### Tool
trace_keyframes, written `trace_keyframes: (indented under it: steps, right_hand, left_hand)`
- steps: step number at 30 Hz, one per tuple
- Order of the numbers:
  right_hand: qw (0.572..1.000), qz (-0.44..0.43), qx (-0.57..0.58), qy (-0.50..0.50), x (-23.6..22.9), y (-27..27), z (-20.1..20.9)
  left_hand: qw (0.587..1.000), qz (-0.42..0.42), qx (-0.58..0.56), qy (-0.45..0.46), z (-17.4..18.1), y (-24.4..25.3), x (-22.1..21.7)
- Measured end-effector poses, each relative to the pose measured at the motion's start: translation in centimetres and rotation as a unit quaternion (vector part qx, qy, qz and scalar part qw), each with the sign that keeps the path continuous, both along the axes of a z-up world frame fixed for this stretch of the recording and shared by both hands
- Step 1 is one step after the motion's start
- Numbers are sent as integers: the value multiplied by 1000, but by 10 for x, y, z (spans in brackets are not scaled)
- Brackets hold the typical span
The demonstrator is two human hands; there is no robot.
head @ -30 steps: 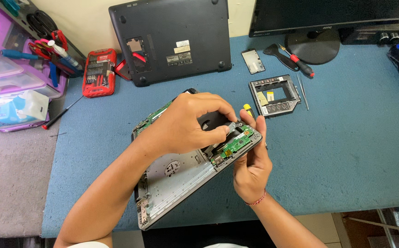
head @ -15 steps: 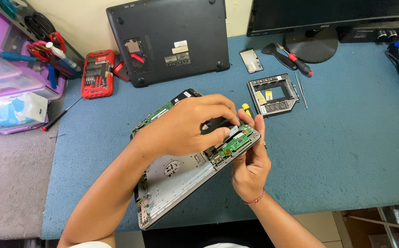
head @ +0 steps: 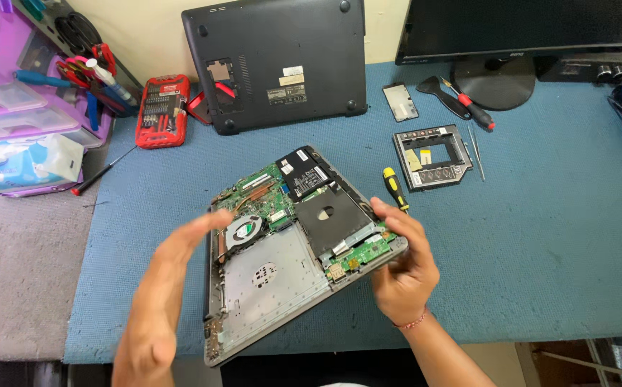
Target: The person removes a metal bracket from a disassembled laptop, places it aside, and then uses a screwdriver to tighten screws on the motherboard and internal components. The person handles the bracket and screwdriver throughout the process.
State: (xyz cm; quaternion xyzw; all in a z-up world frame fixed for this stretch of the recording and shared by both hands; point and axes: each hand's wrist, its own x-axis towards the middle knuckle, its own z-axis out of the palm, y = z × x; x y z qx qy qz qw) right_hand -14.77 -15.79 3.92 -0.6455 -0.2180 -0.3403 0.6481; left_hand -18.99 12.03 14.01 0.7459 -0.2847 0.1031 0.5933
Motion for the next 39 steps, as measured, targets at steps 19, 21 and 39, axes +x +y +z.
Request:
trace_keyframes:
  steps: [19, 21, 39]
  right_hand:
    - [985, 83, -145, 52, 32, -1, 13]
    - [977, 54, -208, 5, 41, -5, 15]
    - [967, -34, -220, -121, 83, 8, 19]
  left_hand:
    - [770, 221, 452, -393, 22, -30, -26]
    - [756, 195, 445, -438, 30, -28, -20]
    - [880, 87, 325, -336, 36, -66, 26]
